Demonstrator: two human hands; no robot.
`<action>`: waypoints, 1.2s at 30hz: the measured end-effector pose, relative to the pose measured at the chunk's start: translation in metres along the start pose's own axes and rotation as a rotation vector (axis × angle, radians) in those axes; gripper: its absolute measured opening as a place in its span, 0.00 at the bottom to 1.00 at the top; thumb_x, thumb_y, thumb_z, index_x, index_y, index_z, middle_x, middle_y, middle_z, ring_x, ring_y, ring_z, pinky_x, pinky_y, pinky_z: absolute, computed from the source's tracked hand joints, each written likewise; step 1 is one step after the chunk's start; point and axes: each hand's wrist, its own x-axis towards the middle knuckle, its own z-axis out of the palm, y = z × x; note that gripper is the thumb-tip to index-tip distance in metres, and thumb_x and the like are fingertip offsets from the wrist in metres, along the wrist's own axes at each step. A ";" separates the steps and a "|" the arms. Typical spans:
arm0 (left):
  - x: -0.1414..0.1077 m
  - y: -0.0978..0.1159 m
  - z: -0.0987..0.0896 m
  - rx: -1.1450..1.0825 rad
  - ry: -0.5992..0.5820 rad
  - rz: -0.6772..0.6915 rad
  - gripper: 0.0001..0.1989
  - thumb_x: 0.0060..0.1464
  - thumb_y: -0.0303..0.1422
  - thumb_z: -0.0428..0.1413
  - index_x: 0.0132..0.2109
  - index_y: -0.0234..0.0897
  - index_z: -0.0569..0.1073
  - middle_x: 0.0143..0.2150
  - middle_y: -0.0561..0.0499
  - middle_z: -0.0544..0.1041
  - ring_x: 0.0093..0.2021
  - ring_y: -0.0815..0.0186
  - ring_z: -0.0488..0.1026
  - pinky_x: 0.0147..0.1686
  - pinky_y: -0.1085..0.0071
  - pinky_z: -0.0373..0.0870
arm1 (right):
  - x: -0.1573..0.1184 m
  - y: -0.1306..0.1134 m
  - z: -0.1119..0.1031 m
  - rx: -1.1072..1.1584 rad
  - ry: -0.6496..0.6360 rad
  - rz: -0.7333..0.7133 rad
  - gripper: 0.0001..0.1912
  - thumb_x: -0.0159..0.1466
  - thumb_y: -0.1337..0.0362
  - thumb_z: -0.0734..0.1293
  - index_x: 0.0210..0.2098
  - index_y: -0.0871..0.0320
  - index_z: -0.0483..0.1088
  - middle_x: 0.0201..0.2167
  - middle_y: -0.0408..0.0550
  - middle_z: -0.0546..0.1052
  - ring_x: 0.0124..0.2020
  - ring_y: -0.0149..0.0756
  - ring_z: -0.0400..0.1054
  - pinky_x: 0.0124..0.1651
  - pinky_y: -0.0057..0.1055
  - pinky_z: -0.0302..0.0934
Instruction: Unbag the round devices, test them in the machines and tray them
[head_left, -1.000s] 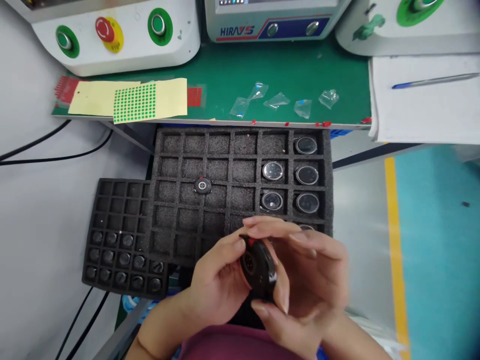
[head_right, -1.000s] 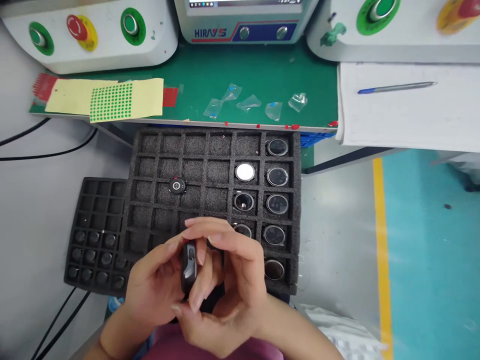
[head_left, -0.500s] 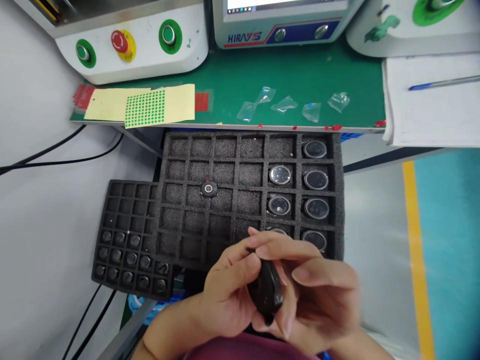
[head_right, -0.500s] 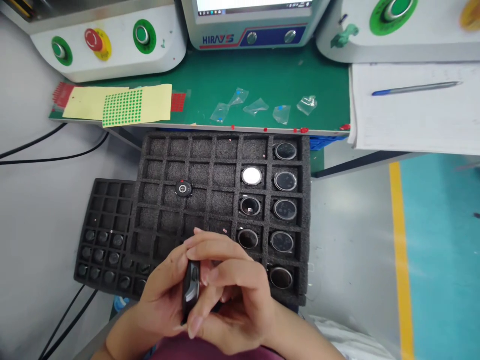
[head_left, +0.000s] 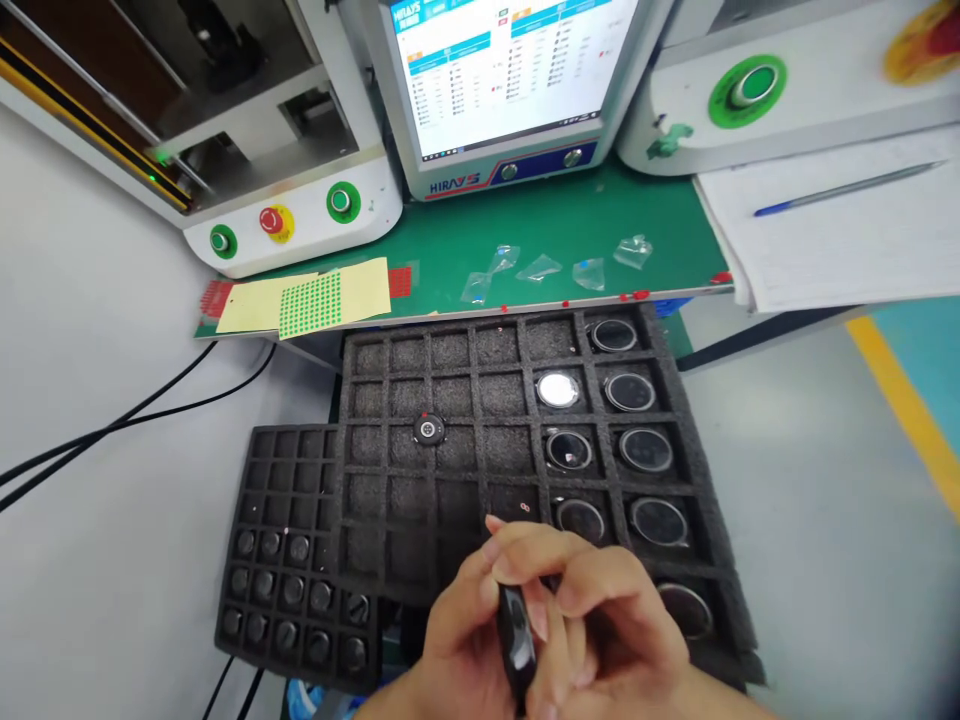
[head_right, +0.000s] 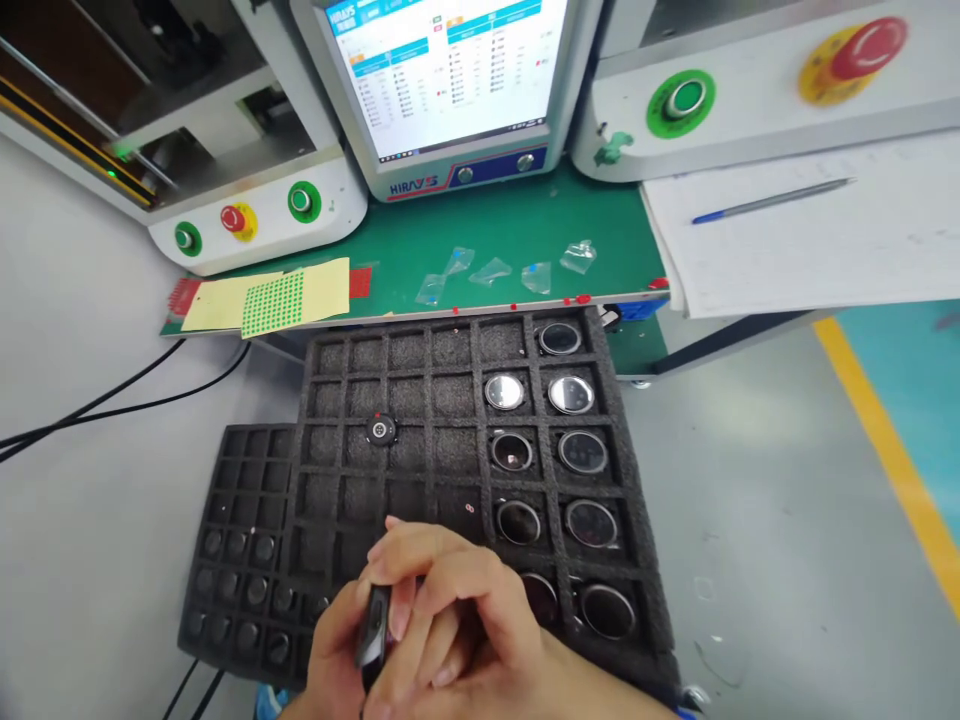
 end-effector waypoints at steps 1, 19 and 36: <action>-0.001 0.001 0.000 0.003 0.016 -0.003 0.21 0.60 0.44 0.47 0.23 0.40 0.56 0.07 0.60 0.46 0.11 0.71 0.44 0.18 0.71 0.49 | 0.001 0.000 -0.001 -0.015 -0.014 -0.022 0.25 0.53 0.60 0.78 0.48 0.53 0.69 0.38 0.50 0.81 0.42 0.44 0.79 0.52 0.46 0.73; 0.053 0.101 -0.112 1.656 0.734 0.326 0.12 0.49 0.40 0.61 0.38 0.37 0.77 0.38 0.45 0.79 0.36 0.60 0.74 0.38 0.63 0.72 | 0.034 0.046 -0.059 -1.036 -0.131 -0.044 0.14 0.62 0.68 0.68 0.47 0.53 0.65 0.45 0.53 0.79 0.46 0.46 0.76 0.46 0.44 0.73; 0.016 0.067 -0.024 0.839 0.437 0.262 0.16 0.35 0.22 0.70 0.26 0.35 0.70 0.24 0.58 0.74 0.26 0.74 0.73 0.28 0.82 0.71 | 0.030 0.011 -0.012 -0.300 -0.154 0.301 0.15 0.67 0.67 0.64 0.52 0.50 0.71 0.49 0.49 0.79 0.52 0.39 0.74 0.55 0.38 0.70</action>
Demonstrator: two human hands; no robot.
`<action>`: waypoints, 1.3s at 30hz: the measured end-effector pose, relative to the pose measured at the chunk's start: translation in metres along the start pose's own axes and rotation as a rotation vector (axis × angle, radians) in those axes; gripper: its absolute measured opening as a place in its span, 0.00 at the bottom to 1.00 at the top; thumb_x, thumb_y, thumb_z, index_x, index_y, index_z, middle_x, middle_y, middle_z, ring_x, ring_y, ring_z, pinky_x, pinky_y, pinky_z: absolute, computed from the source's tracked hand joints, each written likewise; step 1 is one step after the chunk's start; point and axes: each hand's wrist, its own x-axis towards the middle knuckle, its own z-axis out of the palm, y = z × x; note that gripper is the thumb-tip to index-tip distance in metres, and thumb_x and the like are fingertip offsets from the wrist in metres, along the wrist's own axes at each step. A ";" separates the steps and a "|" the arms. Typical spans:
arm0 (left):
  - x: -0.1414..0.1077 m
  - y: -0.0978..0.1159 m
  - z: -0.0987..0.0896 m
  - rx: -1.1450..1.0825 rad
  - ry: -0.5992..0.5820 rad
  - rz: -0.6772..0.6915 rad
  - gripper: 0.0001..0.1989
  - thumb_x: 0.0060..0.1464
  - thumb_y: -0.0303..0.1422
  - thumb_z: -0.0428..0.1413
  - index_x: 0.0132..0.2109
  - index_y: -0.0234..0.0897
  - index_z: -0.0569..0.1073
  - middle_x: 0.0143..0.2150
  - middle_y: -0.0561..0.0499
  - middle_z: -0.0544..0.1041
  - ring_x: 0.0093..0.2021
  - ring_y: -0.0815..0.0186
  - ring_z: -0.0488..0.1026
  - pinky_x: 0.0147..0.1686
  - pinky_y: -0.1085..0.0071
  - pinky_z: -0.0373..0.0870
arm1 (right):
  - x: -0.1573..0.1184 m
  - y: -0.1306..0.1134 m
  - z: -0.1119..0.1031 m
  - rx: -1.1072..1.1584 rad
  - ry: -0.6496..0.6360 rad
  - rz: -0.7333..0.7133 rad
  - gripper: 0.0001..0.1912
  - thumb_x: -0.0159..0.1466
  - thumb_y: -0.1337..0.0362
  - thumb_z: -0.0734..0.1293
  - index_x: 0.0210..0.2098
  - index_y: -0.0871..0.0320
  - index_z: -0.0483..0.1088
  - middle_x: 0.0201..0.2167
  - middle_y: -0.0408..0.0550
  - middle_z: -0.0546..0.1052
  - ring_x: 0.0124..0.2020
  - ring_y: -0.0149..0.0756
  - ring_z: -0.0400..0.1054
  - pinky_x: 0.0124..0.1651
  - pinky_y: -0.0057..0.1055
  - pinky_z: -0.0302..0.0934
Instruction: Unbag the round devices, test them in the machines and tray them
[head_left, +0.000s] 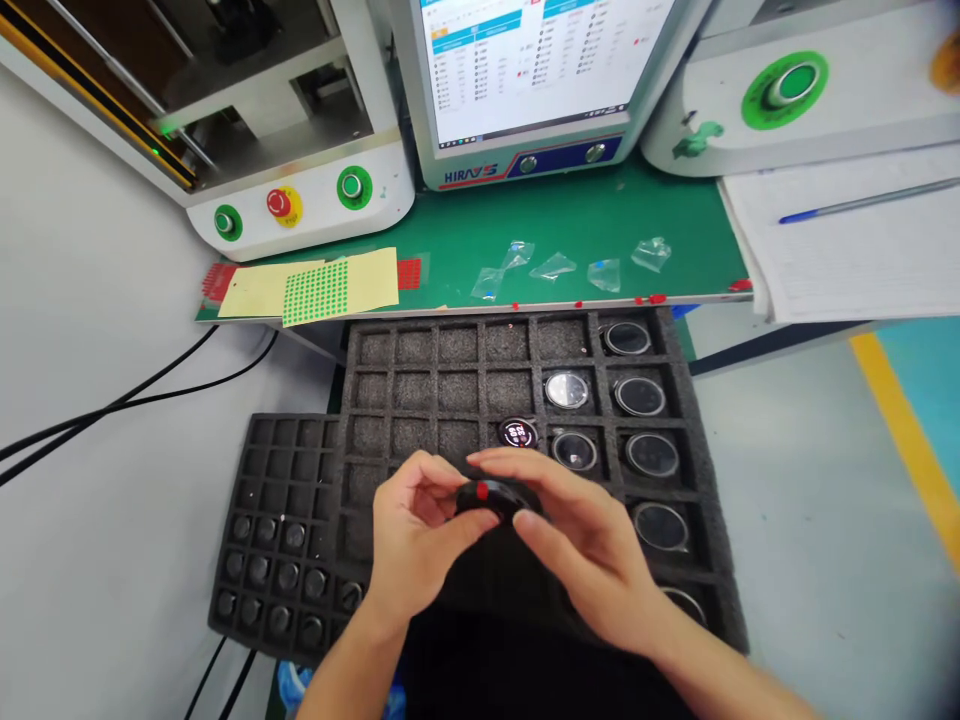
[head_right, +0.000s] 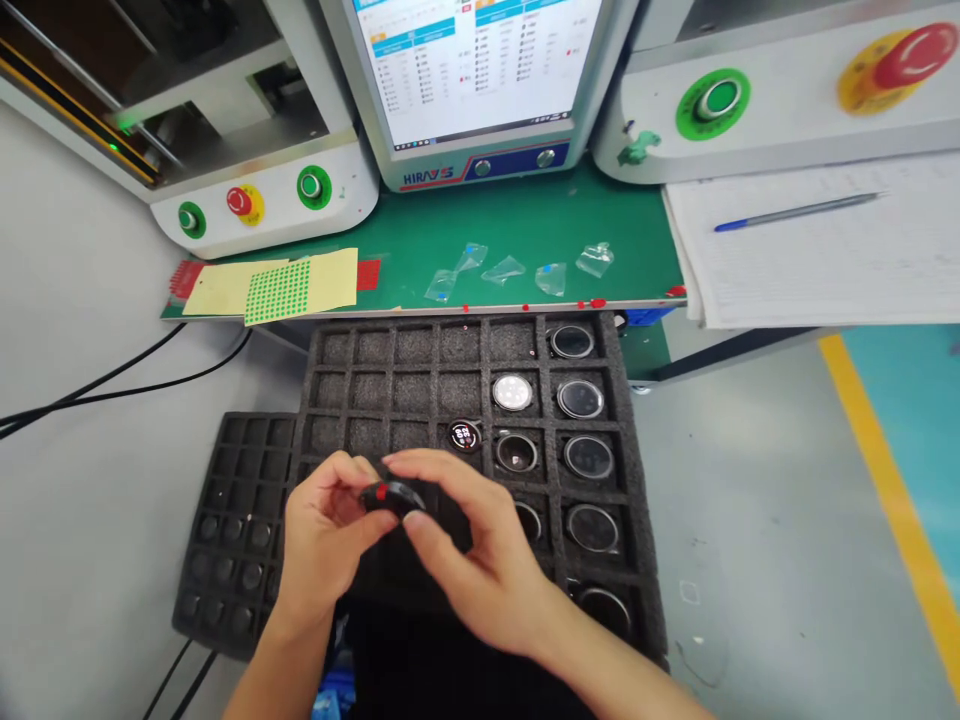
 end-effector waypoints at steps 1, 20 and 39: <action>-0.003 0.003 0.004 -0.100 -0.030 -0.038 0.17 0.34 0.22 0.71 0.26 0.35 0.70 0.24 0.58 0.75 0.26 0.75 0.73 0.28 0.83 0.71 | -0.002 -0.007 0.004 0.056 -0.014 -0.029 0.16 0.66 0.69 0.64 0.52 0.50 0.71 0.49 0.49 0.79 0.52 0.39 0.74 0.55 0.38 0.70; -0.023 0.002 0.017 -0.662 -0.262 -0.493 0.18 0.39 0.28 0.73 0.34 0.33 0.72 0.26 0.58 0.77 0.23 0.77 0.74 0.25 0.86 0.72 | -0.013 -0.017 0.010 0.362 0.051 -0.205 0.33 0.54 0.71 0.76 0.57 0.55 0.65 0.46 0.51 0.74 0.48 0.39 0.72 0.52 0.35 0.71; -0.028 0.003 0.022 -0.668 -0.235 -0.540 0.24 0.34 0.32 0.75 0.29 0.35 0.66 0.24 0.60 0.69 0.22 0.80 0.66 0.21 0.88 0.66 | -0.013 -0.018 0.014 0.504 0.060 -0.125 0.27 0.53 0.60 0.79 0.47 0.45 0.65 0.41 0.44 0.77 0.40 0.37 0.77 0.45 0.35 0.75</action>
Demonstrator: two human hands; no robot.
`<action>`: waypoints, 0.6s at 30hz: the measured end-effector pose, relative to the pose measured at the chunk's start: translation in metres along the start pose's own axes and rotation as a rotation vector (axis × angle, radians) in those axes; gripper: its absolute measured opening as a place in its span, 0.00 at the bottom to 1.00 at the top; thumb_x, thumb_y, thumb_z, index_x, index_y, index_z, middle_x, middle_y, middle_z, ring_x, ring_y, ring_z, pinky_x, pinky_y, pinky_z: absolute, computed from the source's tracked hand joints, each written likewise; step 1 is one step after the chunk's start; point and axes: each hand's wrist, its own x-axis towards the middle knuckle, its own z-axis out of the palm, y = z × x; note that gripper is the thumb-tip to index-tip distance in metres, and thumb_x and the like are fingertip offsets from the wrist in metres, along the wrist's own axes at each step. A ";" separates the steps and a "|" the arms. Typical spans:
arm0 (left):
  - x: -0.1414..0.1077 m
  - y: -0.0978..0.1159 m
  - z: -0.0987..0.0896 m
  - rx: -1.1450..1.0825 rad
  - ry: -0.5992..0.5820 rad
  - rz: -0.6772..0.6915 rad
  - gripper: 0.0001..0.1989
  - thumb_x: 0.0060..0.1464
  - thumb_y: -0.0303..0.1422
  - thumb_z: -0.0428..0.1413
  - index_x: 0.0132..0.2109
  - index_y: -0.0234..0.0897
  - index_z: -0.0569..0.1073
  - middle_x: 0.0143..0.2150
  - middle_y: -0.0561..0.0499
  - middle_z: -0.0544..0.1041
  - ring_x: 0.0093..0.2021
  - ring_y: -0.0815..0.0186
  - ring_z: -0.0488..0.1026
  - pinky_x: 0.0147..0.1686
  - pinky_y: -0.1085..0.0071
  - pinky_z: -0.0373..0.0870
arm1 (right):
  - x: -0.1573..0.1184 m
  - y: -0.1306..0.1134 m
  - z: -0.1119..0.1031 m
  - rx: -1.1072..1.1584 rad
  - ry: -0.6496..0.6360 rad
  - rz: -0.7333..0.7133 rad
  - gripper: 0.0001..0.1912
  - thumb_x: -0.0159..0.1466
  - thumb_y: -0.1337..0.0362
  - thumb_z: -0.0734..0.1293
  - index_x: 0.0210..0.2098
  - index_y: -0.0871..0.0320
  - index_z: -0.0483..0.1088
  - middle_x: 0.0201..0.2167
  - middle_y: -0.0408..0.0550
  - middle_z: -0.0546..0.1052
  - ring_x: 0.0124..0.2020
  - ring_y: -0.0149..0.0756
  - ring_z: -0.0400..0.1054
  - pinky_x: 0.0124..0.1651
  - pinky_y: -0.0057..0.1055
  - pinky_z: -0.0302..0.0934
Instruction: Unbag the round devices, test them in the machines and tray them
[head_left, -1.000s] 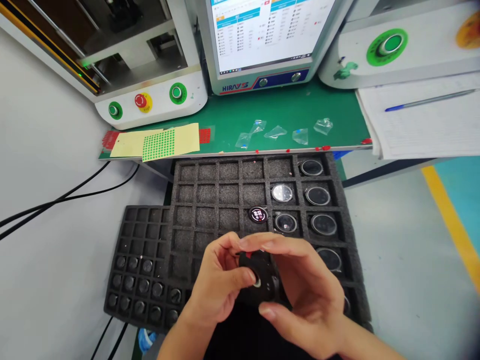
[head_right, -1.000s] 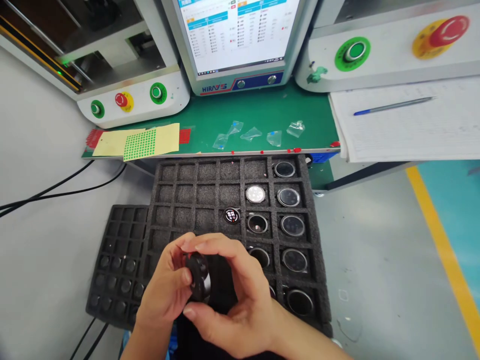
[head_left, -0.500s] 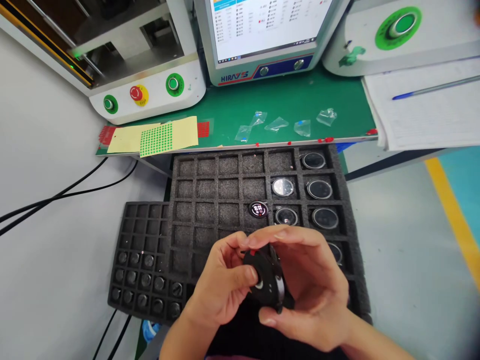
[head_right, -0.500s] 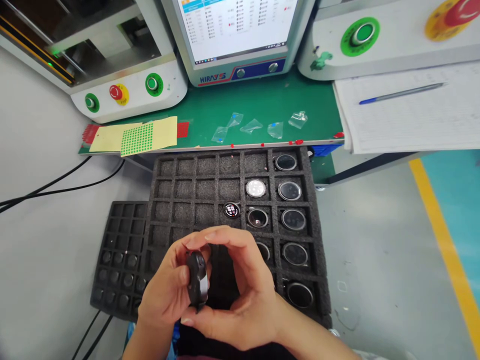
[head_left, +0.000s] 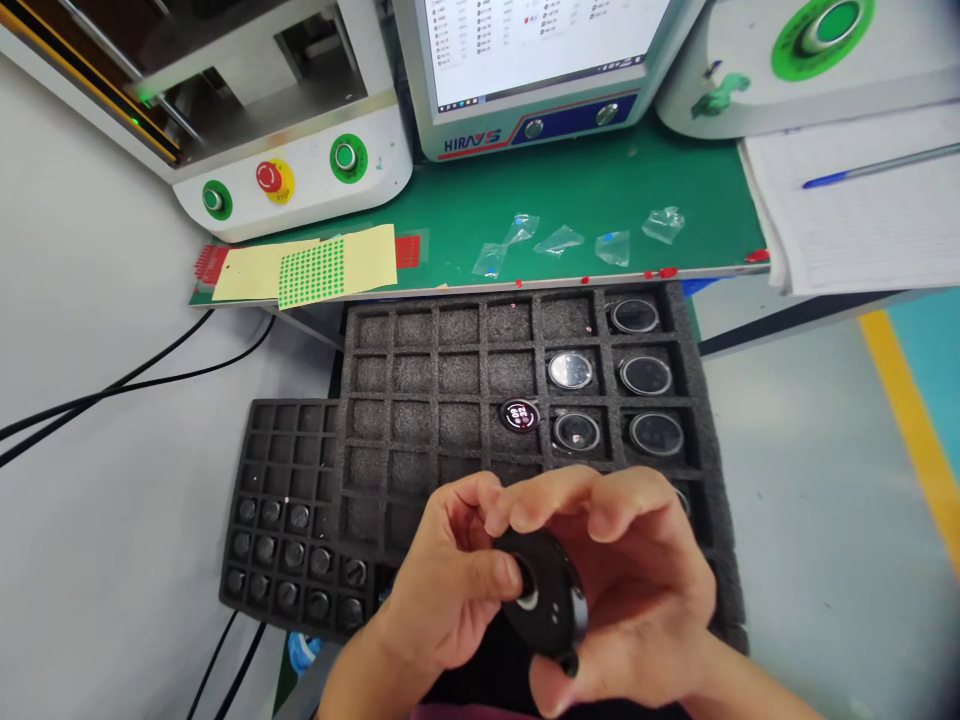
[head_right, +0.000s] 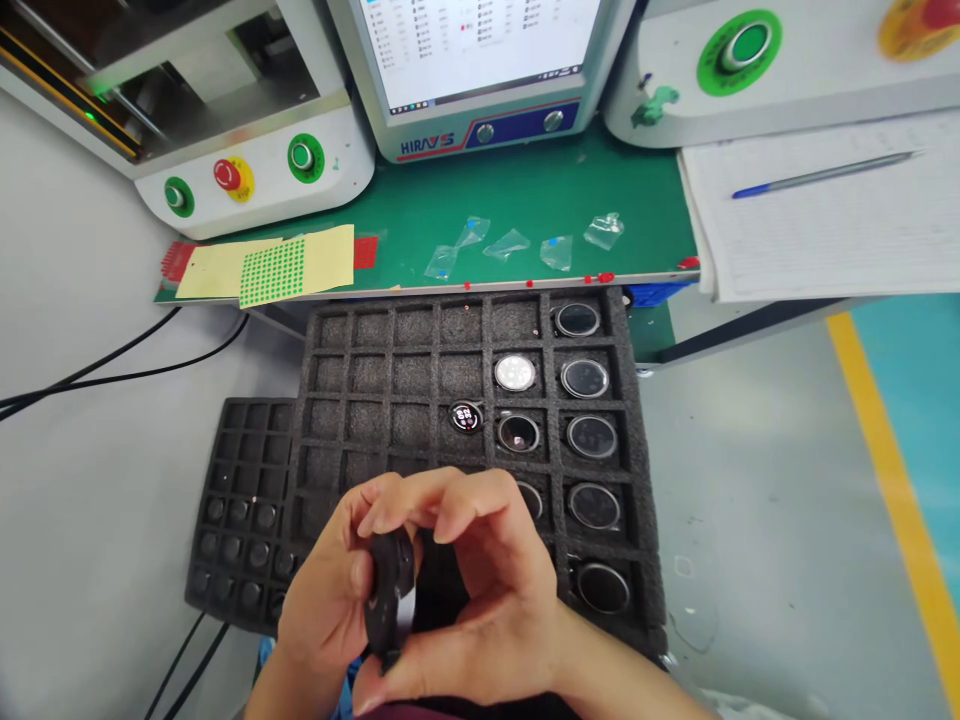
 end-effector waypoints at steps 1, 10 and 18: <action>0.000 0.000 -0.001 0.001 -0.008 0.006 0.24 0.34 0.32 0.75 0.29 0.35 0.66 0.24 0.60 0.69 0.21 0.80 0.66 0.21 0.88 0.65 | -0.001 0.001 0.000 0.009 -0.007 -0.003 0.27 0.54 0.61 0.78 0.48 0.45 0.65 0.42 0.44 0.77 0.41 0.36 0.77 0.46 0.34 0.75; -0.001 -0.004 -0.005 -0.046 -0.046 -0.007 0.22 0.36 0.30 0.74 0.30 0.34 0.67 0.23 0.59 0.70 0.20 0.79 0.67 0.21 0.86 0.70 | -0.003 0.004 0.000 -0.056 0.013 -0.060 0.35 0.56 0.58 0.77 0.59 0.47 0.61 0.45 0.48 0.75 0.46 0.39 0.75 0.48 0.36 0.75; -0.002 -0.007 -0.006 -0.052 -0.030 -0.040 0.20 0.37 0.30 0.74 0.34 0.33 0.72 0.25 0.57 0.70 0.21 0.78 0.67 0.21 0.85 0.69 | -0.005 0.002 -0.001 -0.096 0.009 -0.072 0.35 0.55 0.59 0.78 0.58 0.48 0.63 0.44 0.49 0.77 0.45 0.40 0.76 0.54 0.39 0.72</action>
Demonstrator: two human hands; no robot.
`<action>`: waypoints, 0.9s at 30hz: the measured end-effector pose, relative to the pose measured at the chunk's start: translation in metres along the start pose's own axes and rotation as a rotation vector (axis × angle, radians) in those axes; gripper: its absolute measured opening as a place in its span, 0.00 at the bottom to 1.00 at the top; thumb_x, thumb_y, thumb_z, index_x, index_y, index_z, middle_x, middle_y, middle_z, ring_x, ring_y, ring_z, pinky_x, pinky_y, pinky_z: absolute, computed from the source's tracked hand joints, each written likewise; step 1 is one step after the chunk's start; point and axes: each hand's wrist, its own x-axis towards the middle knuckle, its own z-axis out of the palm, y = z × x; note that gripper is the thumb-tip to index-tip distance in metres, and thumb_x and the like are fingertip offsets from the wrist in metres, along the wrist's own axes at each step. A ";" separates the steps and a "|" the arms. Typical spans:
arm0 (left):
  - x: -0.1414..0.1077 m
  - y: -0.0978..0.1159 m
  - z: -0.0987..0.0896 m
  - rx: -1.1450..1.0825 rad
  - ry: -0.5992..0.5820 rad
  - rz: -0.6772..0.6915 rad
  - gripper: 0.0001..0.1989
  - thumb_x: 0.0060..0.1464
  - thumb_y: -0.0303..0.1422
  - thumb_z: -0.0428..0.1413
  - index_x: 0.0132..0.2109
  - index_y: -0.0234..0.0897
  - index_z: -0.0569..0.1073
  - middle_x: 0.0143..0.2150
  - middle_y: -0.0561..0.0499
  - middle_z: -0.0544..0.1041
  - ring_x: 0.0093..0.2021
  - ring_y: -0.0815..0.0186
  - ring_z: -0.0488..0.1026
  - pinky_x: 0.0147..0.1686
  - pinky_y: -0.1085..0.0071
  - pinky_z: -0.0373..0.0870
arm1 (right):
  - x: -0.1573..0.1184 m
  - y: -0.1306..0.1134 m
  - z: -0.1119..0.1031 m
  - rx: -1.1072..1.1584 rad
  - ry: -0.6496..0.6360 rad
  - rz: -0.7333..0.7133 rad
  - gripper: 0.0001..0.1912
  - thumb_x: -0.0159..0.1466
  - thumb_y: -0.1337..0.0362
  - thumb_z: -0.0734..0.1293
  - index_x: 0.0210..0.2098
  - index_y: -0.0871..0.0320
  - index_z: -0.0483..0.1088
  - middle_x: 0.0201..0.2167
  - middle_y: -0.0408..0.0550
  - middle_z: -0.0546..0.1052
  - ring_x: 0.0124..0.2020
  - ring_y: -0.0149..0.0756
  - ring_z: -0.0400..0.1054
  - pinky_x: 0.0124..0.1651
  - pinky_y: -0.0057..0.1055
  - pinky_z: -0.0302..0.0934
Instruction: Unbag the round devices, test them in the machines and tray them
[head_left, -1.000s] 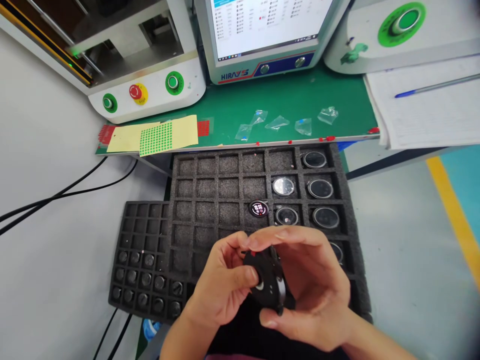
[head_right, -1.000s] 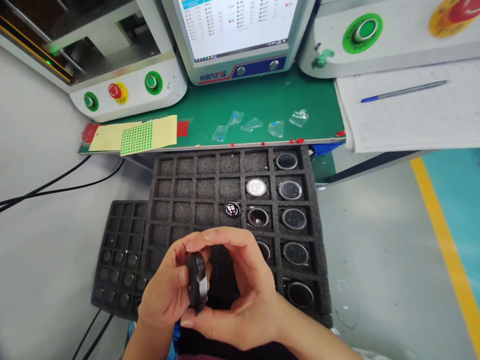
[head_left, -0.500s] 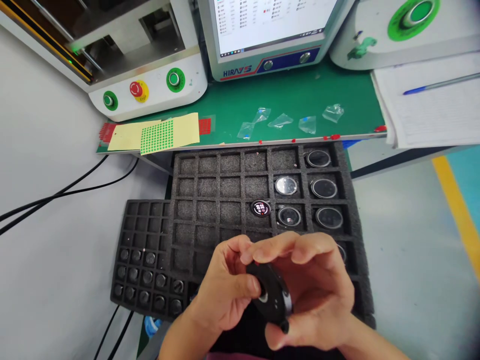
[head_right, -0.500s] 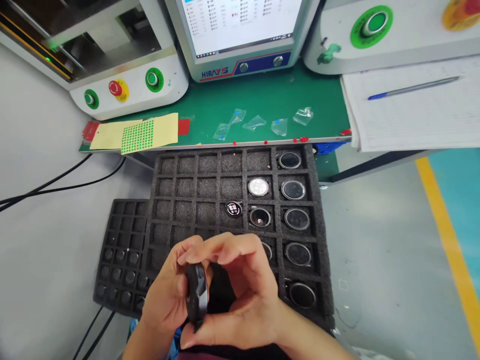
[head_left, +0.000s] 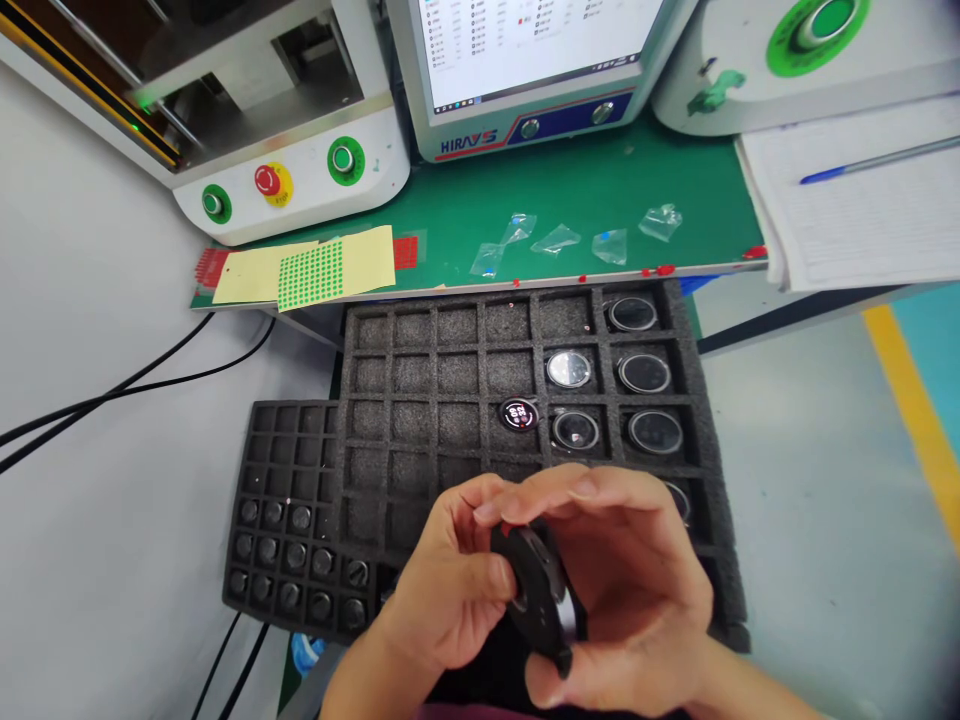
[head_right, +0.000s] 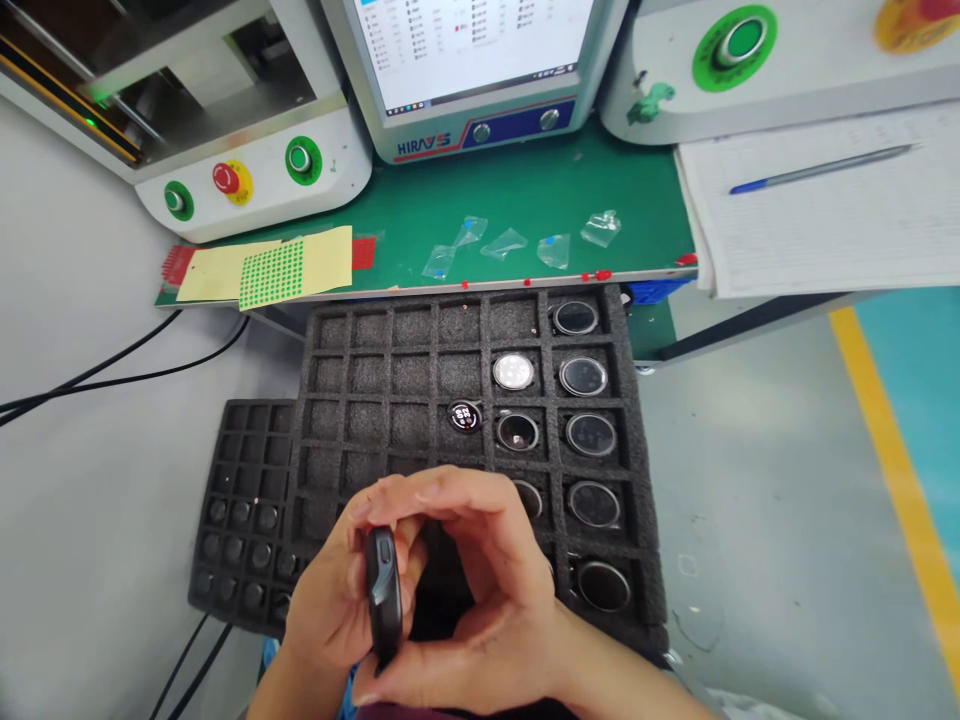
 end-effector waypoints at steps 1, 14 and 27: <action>-0.002 0.000 0.001 -0.007 -0.002 -0.013 0.20 0.38 0.30 0.73 0.36 0.33 0.73 0.25 0.57 0.70 0.21 0.78 0.67 0.22 0.85 0.69 | -0.001 -0.002 -0.001 -0.027 0.000 0.004 0.35 0.55 0.58 0.78 0.58 0.48 0.63 0.44 0.48 0.78 0.44 0.40 0.76 0.57 0.42 0.70; -0.010 -0.011 0.021 0.041 -0.091 0.049 0.21 0.60 0.46 0.53 0.27 0.33 0.70 0.21 0.53 0.62 0.23 0.71 0.62 0.27 0.74 0.58 | -0.004 -0.011 -0.017 -0.142 -0.227 0.036 0.29 0.57 0.62 0.77 0.53 0.43 0.62 0.29 0.41 0.80 0.51 0.41 0.76 0.64 0.46 0.63; -0.014 -0.006 0.023 0.005 -0.135 0.017 0.17 0.59 0.41 0.54 0.31 0.31 0.74 0.25 0.49 0.68 0.20 0.73 0.62 0.18 0.76 0.53 | 0.000 -0.009 -0.011 -0.165 -0.194 -0.034 0.18 0.58 0.59 0.75 0.42 0.48 0.64 0.22 0.38 0.77 0.43 0.39 0.78 0.61 0.41 0.67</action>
